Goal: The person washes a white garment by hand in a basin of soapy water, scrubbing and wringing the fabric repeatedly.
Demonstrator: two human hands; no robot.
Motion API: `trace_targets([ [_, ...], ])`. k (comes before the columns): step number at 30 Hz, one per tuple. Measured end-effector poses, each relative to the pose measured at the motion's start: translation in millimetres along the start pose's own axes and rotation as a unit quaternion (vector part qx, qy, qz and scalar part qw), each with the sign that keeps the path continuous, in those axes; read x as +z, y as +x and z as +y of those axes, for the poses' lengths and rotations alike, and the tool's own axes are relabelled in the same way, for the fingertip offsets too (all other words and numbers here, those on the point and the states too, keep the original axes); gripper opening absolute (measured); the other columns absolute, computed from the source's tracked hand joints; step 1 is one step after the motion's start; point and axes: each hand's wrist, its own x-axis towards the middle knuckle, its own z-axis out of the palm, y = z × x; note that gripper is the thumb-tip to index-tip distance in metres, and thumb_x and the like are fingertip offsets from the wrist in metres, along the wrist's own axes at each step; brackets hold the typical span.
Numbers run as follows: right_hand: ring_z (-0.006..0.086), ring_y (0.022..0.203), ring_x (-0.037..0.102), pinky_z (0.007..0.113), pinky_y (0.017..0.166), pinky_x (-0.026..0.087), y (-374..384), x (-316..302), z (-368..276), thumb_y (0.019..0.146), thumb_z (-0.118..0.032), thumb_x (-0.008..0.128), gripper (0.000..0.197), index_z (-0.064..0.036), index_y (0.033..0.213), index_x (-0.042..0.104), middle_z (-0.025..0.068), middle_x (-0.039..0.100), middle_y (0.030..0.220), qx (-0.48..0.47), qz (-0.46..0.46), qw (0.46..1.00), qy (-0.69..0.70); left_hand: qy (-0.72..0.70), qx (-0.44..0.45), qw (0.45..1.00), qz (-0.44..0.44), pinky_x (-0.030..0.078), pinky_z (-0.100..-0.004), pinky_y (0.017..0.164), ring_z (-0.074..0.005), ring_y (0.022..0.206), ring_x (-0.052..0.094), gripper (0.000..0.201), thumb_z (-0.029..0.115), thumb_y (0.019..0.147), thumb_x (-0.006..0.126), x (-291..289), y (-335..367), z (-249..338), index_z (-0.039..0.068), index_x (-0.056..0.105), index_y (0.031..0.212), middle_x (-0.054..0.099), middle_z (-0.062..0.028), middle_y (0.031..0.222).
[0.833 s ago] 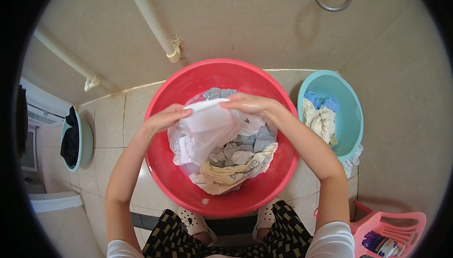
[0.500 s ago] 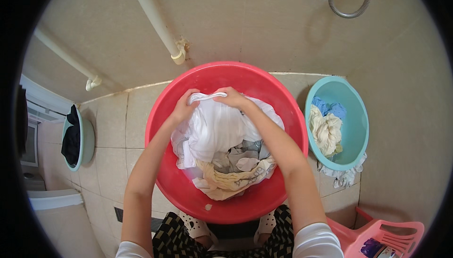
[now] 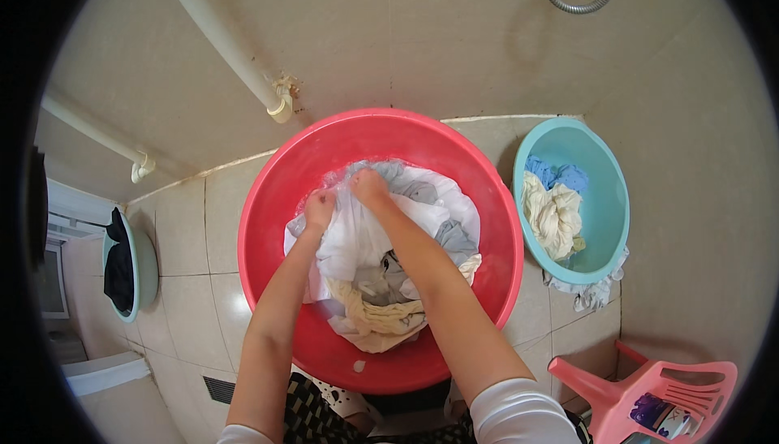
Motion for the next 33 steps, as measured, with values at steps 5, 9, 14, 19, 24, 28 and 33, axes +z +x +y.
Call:
trace_targets([
  [5, 0.0317, 0.070, 0.060, 0.041, 0.061, 0.045, -40, -18, -51, 0.073, -0.031, 0.063, 0.023, -0.0082, 0.077, 0.063, 0.0129, 0.061, 0.066, 0.039, 0.119, 0.988, 0.091, -0.484, -0.250, 0.829, -0.126, 0.045, -0.0311, 0.076, -0.0153, 0.084, 0.055, 0.024, 0.028, 0.088, 0.050, -22, -6, 4, 0.006, 0.057, 0.094, 0.059, -0.0049, 0.088],
  [9, 0.0314, 0.067, 0.060, 0.040, 0.058, 0.045, -89, -27, -94, 0.076, -0.033, 0.063, 0.023, -0.0098, 0.075, 0.064, 0.0135, 0.062, 0.072, -0.090, 0.095, 0.985, 0.111, -0.518, -0.144, 0.841, -0.052, 0.038, -0.0281, 0.052, -0.0077, 0.056, 0.044, 0.030, 0.035, 0.090, 0.046, 1, -27, 23, 0.018, 0.044, 0.065, 0.045, 0.0038, 0.060],
  [14, 0.0344, 0.054, 0.056, 0.043, 0.051, 0.042, -82, -28, -106, 0.081, -0.034, 0.056, 0.033, -0.0076, 0.064, 0.061, 0.0162, 0.057, 0.059, -0.125, 0.142, 0.978, 0.082, -0.654, 0.030, 0.710, -0.258, 0.041, -0.0282, 0.079, -0.0109, 0.084, 0.050, 0.042, 0.042, 0.091, 0.041, -4, -49, 5, 0.006, 0.053, 0.109, 0.054, -0.0013, 0.094],
  [19, 0.0372, 0.052, 0.055, 0.045, 0.049, 0.041, -72, -50, -79, 0.084, -0.036, 0.052, 0.039, -0.0059, 0.060, 0.058, 0.0175, 0.056, 0.056, -0.044, 0.179, 0.982, 0.043, -0.424, -0.134, 0.896, -0.007, 0.041, -0.0274, 0.069, -0.0096, 0.076, 0.052, 0.035, 0.037, 0.092, 0.039, 3, -101, 79, 0.006, 0.057, 0.092, 0.058, -0.0006, 0.084],
  [24, 0.0393, 0.054, 0.054, 0.045, 0.049, 0.041, -82, -47, -80, 0.084, -0.036, 0.051, 0.037, -0.0052, 0.063, 0.056, 0.0187, 0.054, 0.056, -0.007, 0.185, 0.981, 0.058, -0.303, -0.011, 0.953, -0.022, 0.036, -0.0240, 0.055, -0.0080, 0.062, 0.046, 0.031, 0.033, 0.092, 0.042, 6, -91, 62, 0.009, 0.052, 0.076, 0.050, 0.0037, 0.068],
  [28, 0.0380, 0.053, 0.054, 0.044, 0.048, 0.041, -125, -31, -123, 0.083, -0.034, 0.054, 0.034, -0.0061, 0.063, 0.056, 0.0178, 0.053, 0.053, -0.091, 0.155, 0.978, 0.102, -0.524, -0.007, 0.852, 0.002, 0.026, -0.0227, 0.041, -0.0062, 0.046, 0.034, 0.041, 0.033, 0.090, 0.047, -2, -69, 33, 0.013, 0.040, 0.055, 0.038, 0.0048, 0.052],
  [33, 0.0322, 0.051, 0.056, 0.042, 0.044, 0.042, -171, -50, -139, 0.080, -0.036, 0.056, 0.035, -0.0091, 0.058, 0.056, 0.0170, 0.055, 0.056, -0.181, 0.080, 0.978, 0.069, -0.590, -0.155, 0.788, -0.080, 0.028, -0.0241, 0.041, -0.0108, 0.043, 0.033, 0.045, 0.038, 0.090, 0.046, -10, -74, 57, 0.013, 0.032, 0.055, 0.031, 0.0004, 0.048],
])
